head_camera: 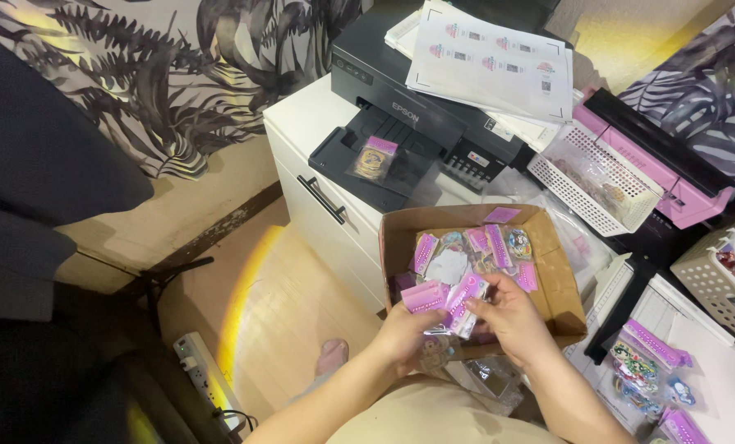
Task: The person sorts small packaged items from a cardboard box into a white plastic basket. They pick up individual packages, inspect them, and place them into the basket. The person also places some items into a clear plastic bag.
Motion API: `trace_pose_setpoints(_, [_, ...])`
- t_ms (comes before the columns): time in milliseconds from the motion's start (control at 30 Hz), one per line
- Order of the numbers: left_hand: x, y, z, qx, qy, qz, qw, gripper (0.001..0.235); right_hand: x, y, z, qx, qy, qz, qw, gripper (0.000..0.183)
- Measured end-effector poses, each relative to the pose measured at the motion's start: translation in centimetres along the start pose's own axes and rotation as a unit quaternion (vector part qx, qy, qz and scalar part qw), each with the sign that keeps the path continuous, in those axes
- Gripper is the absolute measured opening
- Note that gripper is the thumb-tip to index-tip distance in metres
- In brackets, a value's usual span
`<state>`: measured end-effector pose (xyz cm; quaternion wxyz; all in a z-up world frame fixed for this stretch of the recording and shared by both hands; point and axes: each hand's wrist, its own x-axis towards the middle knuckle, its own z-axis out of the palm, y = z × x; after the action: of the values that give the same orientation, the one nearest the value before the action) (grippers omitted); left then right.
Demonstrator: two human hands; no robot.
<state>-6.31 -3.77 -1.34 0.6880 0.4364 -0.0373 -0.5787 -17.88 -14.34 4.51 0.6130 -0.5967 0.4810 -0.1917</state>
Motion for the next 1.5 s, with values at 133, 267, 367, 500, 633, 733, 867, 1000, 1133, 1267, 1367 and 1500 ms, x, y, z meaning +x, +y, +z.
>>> trace_pose_setpoints(133, [-2.6,3.5,1.1,-0.076,0.021,-0.095,0.992,0.027,0.9,1.0,-2.0,-0.100,-0.043,-0.133,0.985,0.004])
trace_pose_setpoints(267, [-2.4,3.0,0.2,-0.118,0.005,-0.131,0.984,0.013,-0.5,-0.2,-1.9,-0.154,0.010,-0.326,0.933,0.013])
trace_pose_setpoints(367, [-2.1,2.9,0.1,-0.142,-0.016,-0.140,0.980,0.016,-1.1,0.6,-2.5,-0.166,0.077,-0.328,0.927,0.013])
trace_pose_setpoints(500, [-1.7,2.6,-0.9,-0.165,-0.090,-0.190,0.964,0.022,-1.8,2.7,-4.3,-0.127,0.180,-0.197,0.955,0.013])
trace_pose_setpoints(633, [-1.3,3.2,-1.5,-0.160,-0.076,-0.238,0.955,0.042,-2.8,5.5,-9.1,-0.060,0.246,-0.201,0.946,0.042])
trace_pose_setpoints(733, [-0.2,2.1,-2.7,-0.179,-0.182,-0.247,0.935,0.061,-5.8,5.5,-13.2,0.111,0.332,-0.061,0.935,0.052])
trace_pose_setpoints(867, [-0.1,2.3,-1.1,-0.190,-0.069,-0.250,0.947,0.067,-8.2,8.5,-19.6,0.132,0.432,-0.078,0.889,0.043])
trace_pose_setpoints(1000, [0.4,1.2,-0.9,-0.127,-0.046,-0.244,0.960,0.053,-9.0,7.2,-21.3,0.096,0.449,-0.004,0.888,0.036])
trace_pose_setpoints(1133, [-0.3,1.0,-0.7,-0.127,-0.030,-0.165,0.978,0.035,-7.7,6.2,-21.2,-0.089,0.445,0.022,0.891,0.042])
trace_pose_setpoints(1267, [-1.8,2.7,-2.5,-0.171,-0.034,-0.080,0.981,0.038,-6.0,7.4,-20.9,-0.448,0.391,0.060,0.802,0.060])
trace_pose_setpoints(1367, [-1.9,3.4,-6.4,-0.207,0.008,-0.044,0.977,0.036,-3.7,8.1,-19.9,-0.474,0.430,-0.057,0.766,0.053])
trace_pose_setpoints(1500, [-3.2,4.3,-10.2,-0.254,0.029,0.005,0.967,0.038,0.1,6.5,-16.2,-0.475,0.311,-0.346,0.747,0.032])
